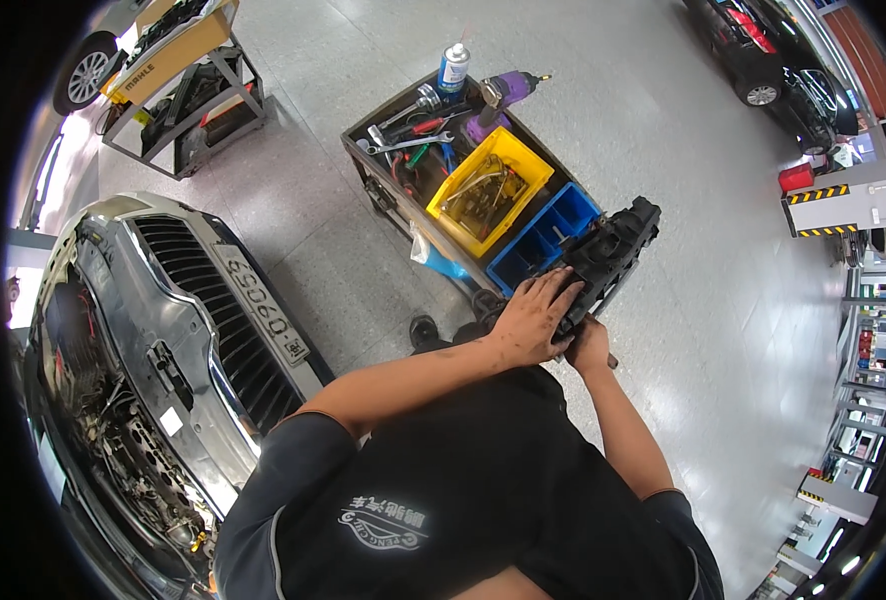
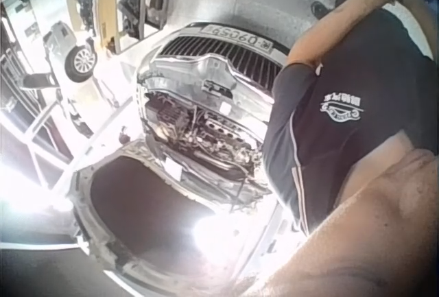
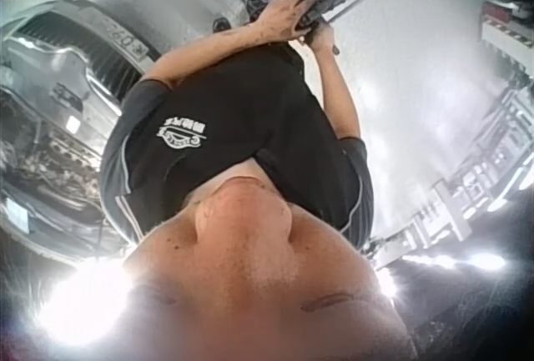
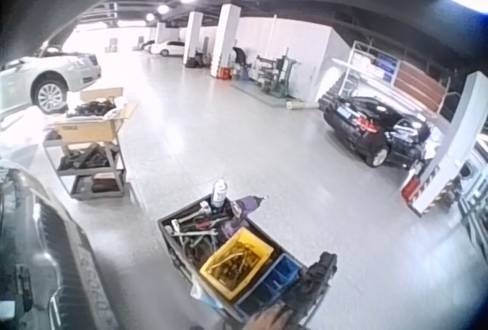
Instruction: The recorder is disassembling, inspecting, and cleaning engine manifold and fuel rail components in an auto shop.
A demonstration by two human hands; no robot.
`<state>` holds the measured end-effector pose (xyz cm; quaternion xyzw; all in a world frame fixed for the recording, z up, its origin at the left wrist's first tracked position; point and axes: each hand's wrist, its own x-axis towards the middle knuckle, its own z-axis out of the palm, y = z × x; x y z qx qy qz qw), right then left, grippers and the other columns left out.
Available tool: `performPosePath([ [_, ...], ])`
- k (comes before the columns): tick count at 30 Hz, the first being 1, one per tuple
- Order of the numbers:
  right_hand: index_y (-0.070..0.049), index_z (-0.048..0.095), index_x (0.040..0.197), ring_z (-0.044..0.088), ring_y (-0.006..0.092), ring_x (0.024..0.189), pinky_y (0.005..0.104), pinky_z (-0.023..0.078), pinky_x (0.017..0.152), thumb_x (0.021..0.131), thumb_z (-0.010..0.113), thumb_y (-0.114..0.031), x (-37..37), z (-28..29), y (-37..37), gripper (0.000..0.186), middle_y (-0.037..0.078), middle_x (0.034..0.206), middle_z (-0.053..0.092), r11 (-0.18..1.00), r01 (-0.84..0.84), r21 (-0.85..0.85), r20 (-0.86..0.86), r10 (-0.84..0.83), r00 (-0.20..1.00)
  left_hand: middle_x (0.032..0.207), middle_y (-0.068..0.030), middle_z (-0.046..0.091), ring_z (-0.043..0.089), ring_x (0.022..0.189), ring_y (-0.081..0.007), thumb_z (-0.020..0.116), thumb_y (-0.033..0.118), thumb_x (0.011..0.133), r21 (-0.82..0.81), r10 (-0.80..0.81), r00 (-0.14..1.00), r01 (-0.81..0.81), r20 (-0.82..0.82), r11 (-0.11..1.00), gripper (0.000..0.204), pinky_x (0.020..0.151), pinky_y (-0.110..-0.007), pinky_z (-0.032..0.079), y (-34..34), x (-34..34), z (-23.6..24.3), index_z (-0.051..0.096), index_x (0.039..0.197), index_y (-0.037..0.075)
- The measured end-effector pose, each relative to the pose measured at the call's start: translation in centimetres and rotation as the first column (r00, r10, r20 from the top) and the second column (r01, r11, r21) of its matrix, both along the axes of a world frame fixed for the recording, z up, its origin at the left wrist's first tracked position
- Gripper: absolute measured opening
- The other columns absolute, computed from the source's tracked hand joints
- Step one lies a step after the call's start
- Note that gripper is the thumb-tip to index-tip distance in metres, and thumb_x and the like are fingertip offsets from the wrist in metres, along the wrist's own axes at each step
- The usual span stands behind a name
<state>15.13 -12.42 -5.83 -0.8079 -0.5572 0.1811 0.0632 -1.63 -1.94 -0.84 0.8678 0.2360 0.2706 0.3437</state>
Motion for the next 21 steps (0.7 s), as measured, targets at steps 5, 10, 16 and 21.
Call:
performPosePath([
  [5,-0.002,0.063,0.087,0.068,0.0306,0.071,0.0359,0.053,0.068,0.074,0.067,-0.008,1.0,6.6,-3.0,0.014,0.015,0.080,0.068,0.893,0.370,0.255,-0.157,-0.339,0.928,0.145,-0.0206,0.037,0.036,0.136,-0.0345,0.080,0.028,0.067,-0.033,-0.022,1.000,0.022,-0.003,0.999,0.086,0.109,-0.045,0.031,0.3,-0.1,0.4,0.041,0.139,0.004],
  [10,-0.001,0.065,0.091,0.067,0.0291,0.070,0.0352,0.052,0.064,0.079,0.068,-0.010,4.1,18.2,6.5,0.015,0.014,0.081,0.068,0.893,-0.096,0.439,0.037,0.088,0.995,0.147,-0.0191,0.035,0.035,0.137,-0.0329,0.079,0.029,0.068,-0.046,-0.028,0.995,0.024,-0.099,0.999,0.086,0.110,-0.045,0.031,0.4,-1.3,1.2,0.040,0.140,0.005],
  [16,-0.009,0.071,0.092,0.067,0.0352,0.087,0.0457,0.053,0.076,0.080,0.061,-0.020,3.5,13.2,25.9,0.020,0.016,0.091,0.070,0.754,-0.654,-0.056,0.160,0.653,0.740,0.147,-0.0183,0.036,0.036,0.137,-0.0322,0.078,0.032,0.070,-0.045,-0.037,0.993,0.032,-0.109,0.998,0.083,0.110,-0.045,0.031,0.6,-1.0,1.4,0.042,0.140,0.006],
  [21,-0.010,0.073,0.095,0.066,0.0369,0.092,0.0450,0.054,0.080,0.078,0.061,-0.018,3.5,0.3,34.9,0.022,0.017,0.097,0.070,0.538,-0.662,-0.522,0.135,0.818,0.559,0.147,-0.0172,0.037,0.037,0.136,-0.0324,0.078,0.032,0.070,-0.088,-0.030,0.995,0.022,-0.096,0.996,0.082,0.110,-0.045,0.032,0.4,-1.0,1.4,0.043,0.140,0.008],
])
